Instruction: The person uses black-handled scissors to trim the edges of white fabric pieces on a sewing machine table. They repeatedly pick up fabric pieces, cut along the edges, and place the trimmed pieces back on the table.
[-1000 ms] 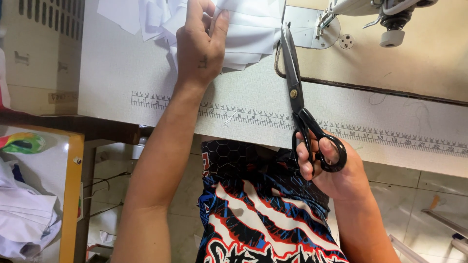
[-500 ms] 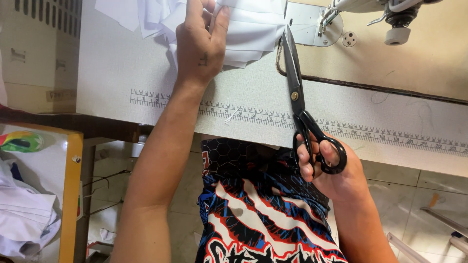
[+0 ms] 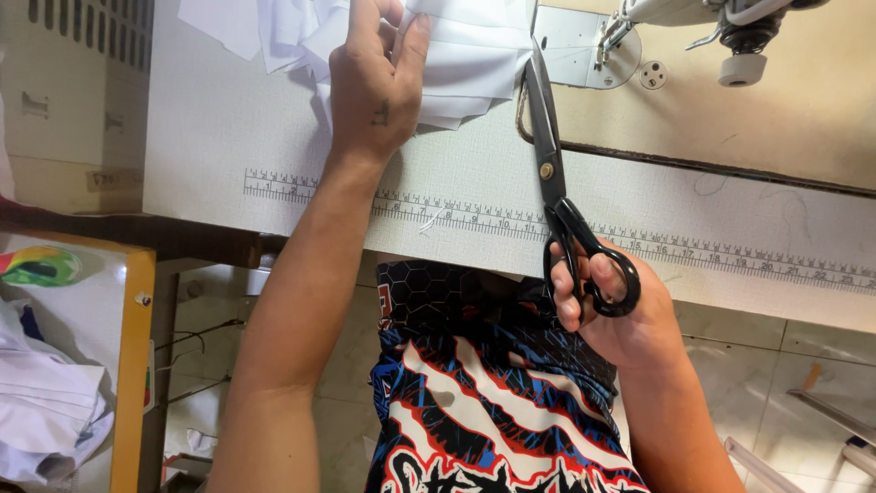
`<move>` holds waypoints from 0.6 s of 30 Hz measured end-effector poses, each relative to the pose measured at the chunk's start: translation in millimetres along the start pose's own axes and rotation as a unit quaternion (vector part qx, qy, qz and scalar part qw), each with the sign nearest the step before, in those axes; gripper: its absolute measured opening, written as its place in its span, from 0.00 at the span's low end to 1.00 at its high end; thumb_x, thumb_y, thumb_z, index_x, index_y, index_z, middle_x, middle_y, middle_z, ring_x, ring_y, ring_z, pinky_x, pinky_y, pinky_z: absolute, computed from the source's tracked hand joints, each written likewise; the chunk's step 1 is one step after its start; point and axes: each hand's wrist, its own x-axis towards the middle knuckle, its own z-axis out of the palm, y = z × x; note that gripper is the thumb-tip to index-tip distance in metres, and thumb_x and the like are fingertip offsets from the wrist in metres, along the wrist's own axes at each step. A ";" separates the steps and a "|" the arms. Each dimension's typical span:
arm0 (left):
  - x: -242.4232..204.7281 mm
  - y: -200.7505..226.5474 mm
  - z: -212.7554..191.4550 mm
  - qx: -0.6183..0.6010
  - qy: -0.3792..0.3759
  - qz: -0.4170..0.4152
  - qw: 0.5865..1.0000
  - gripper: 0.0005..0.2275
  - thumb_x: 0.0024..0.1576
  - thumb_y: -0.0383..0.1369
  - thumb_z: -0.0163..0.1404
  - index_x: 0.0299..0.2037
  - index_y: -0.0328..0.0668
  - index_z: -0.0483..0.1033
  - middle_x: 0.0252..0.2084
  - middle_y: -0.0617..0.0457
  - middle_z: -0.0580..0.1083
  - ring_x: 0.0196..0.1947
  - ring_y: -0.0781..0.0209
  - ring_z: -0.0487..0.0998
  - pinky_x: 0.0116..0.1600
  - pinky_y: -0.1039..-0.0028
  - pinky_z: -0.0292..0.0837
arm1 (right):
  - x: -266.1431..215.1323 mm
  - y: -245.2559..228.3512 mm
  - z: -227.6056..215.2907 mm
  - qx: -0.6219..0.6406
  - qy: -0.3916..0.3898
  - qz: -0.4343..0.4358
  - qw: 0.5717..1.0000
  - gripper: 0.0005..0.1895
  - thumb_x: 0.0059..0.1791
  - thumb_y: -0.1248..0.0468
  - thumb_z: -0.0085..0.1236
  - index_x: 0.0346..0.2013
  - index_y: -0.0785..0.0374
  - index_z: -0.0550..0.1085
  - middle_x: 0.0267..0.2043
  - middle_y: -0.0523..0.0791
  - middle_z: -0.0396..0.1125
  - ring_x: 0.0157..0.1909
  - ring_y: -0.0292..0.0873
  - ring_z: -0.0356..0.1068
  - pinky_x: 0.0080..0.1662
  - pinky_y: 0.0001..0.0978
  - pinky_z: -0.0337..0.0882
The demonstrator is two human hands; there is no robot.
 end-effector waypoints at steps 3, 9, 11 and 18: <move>-0.8 3.6 -1.9 -0.006 -0.008 -0.004 1.000 0.11 0.72 0.43 0.50 0.44 0.47 0.67 0.26 0.57 0.76 0.20 0.62 0.71 0.32 0.63 0.69 | 2.3 -1.4 7.9 -0.016 0.009 -0.004 1.000 0.33 0.56 0.51 0.69 0.61 0.78 0.72 0.39 0.51 0.72 0.28 0.41 0.71 0.28 0.27 0.72; -0.9 4.1 -1.9 -0.008 -0.007 0.003 1.000 0.11 0.72 0.43 0.49 0.45 0.47 0.68 0.27 0.56 0.78 0.21 0.61 0.75 0.32 0.64 0.71 | 2.8 -1.2 11.2 -0.017 0.013 -0.009 1.000 0.33 0.56 0.50 0.70 0.61 0.78 0.72 0.39 0.51 0.71 0.28 0.41 0.71 0.27 0.27 0.72; -1.0 4.2 -1.5 -0.002 -0.006 0.005 1.000 0.11 0.72 0.43 0.50 0.45 0.47 0.68 0.26 0.56 0.78 0.22 0.59 0.75 0.32 0.63 0.71 | 3.3 -0.6 10.7 -0.014 0.013 -0.008 1.000 0.34 0.55 0.50 0.70 0.61 0.77 0.72 0.39 0.51 0.71 0.28 0.42 0.71 0.28 0.27 0.72; -1.0 5.4 -2.8 -0.002 -0.012 -0.003 1.000 0.10 0.73 0.42 0.50 0.44 0.48 0.67 0.25 0.59 0.75 0.21 0.61 0.72 0.32 0.62 0.67 | 10.0 3.1 7.2 0.001 0.013 -0.010 1.000 0.33 0.56 0.50 0.69 0.61 0.76 0.73 0.39 0.50 0.72 0.29 0.43 0.72 0.29 0.28 0.72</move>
